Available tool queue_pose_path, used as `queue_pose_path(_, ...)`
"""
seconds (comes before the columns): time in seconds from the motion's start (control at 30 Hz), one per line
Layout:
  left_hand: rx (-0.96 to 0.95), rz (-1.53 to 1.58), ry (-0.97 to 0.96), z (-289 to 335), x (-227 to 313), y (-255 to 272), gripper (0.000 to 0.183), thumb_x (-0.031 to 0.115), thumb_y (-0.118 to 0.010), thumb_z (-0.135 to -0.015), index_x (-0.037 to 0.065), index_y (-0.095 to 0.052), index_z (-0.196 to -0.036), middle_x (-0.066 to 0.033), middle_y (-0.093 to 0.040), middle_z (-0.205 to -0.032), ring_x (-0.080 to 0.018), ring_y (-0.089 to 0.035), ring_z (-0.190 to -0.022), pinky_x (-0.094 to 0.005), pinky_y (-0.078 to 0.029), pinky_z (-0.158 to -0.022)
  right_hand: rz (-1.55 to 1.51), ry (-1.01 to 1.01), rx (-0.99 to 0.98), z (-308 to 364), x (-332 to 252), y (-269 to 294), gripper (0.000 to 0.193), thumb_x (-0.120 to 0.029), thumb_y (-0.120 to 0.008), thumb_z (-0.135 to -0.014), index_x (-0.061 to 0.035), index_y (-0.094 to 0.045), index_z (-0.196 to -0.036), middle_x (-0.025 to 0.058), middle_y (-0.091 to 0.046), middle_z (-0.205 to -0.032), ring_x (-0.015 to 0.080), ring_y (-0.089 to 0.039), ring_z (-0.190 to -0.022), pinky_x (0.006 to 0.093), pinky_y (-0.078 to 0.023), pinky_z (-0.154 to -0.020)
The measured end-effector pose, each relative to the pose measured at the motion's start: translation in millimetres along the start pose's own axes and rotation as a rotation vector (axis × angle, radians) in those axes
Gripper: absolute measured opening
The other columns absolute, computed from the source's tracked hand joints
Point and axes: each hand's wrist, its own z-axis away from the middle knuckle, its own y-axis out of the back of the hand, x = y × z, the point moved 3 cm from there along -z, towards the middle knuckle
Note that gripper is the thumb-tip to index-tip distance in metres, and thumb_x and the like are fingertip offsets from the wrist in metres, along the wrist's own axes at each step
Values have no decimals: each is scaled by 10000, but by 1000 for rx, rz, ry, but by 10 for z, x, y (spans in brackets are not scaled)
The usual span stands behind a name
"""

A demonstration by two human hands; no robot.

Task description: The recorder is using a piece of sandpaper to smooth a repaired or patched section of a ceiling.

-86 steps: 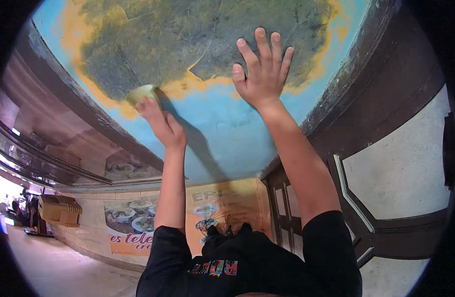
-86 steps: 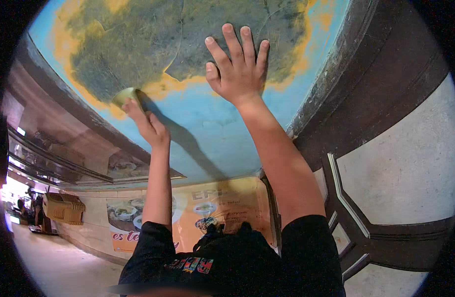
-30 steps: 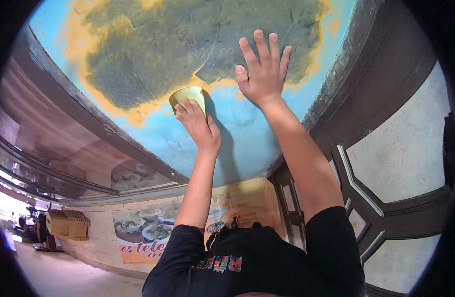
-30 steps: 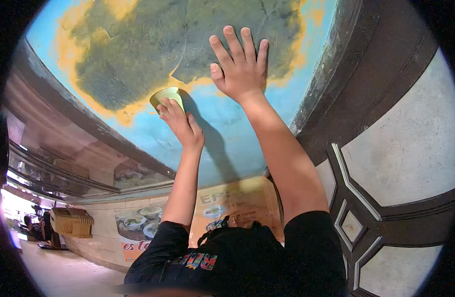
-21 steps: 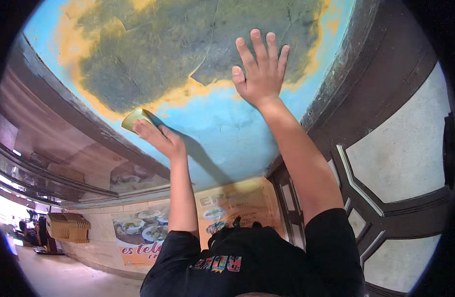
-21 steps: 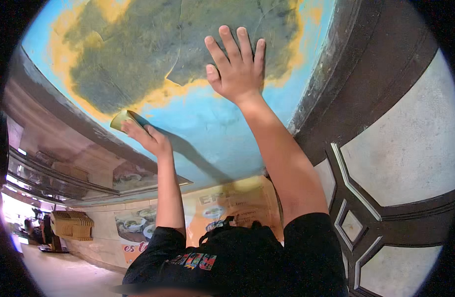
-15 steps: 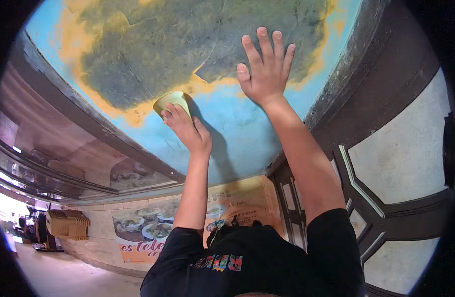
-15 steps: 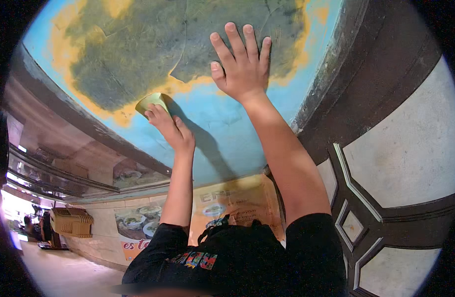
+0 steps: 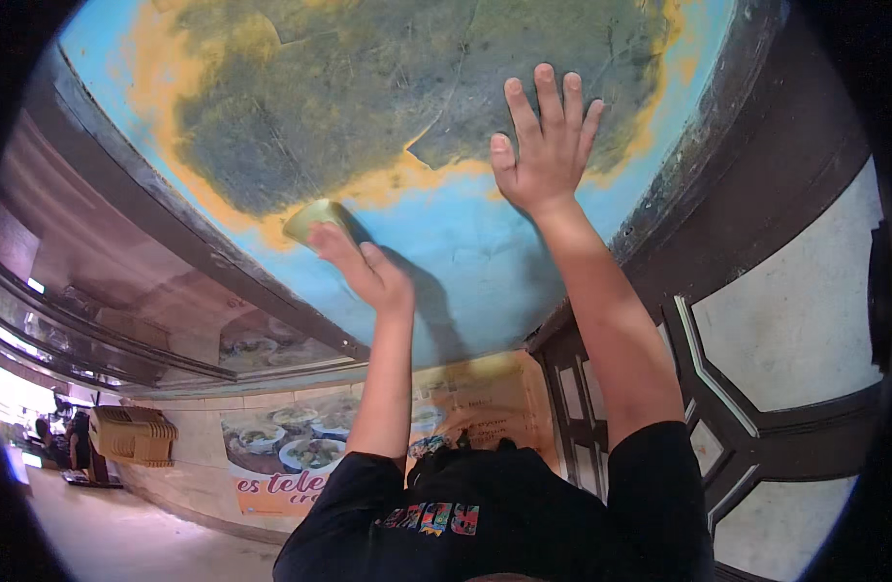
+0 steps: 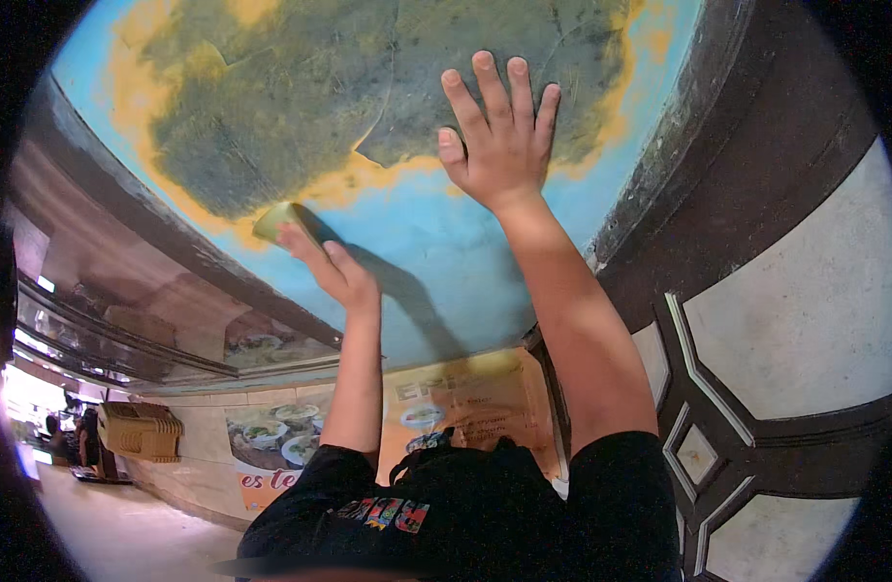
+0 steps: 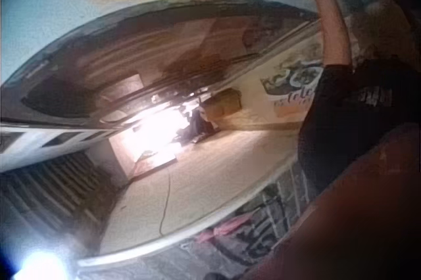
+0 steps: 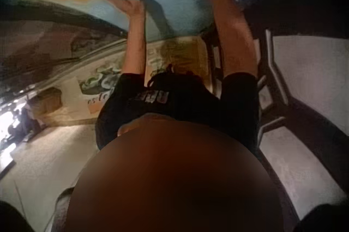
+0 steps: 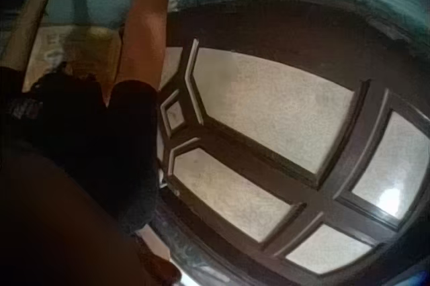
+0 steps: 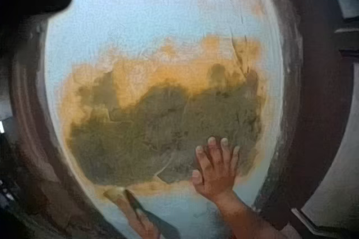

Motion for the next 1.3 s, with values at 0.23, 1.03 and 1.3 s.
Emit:
queue_pose_path(0.23, -221, -171, -235, -46, -155, -67, 561, 92, -400, -928, -53, -243, -1446, -215, -207, -1530, -397, -109, -1432, -501, -8, -1144, -41, -1, -48, 22, 14, -103, 532, -375, -439, -904, -242, -409, -1418, 67, -291, -1525, 347, -210, -1413, 609, -79, -1102)
queue_pose_path(1.03, 10, -87, -195, -308, -291, -307, 586, 54, -406, -884, -48, -267, -1444, -223, -213, -1527, -392, -40, -1442, -523, 22, -1134, -43, 1, -30, 125, 287, -326, 517, -379, -439, -907, -231, -434, -1402, 69, -309, -1517, 337, -215, -1414, 597, -65, -1106)
queue_pose_path(1.3, -31, -111, -324, -479, -228, -390, 620, 7, -426, -804, -44, -329, -1414, -205, -280, -1508, -379, -89, -1442, -526, 34, -1128, -41, 14, -27, 164, 383, -334, 518, -369, -455, -901, -219, -443, -1397, 84, -316, -1511, 348, -219, -1409, 597, -73, -1106)
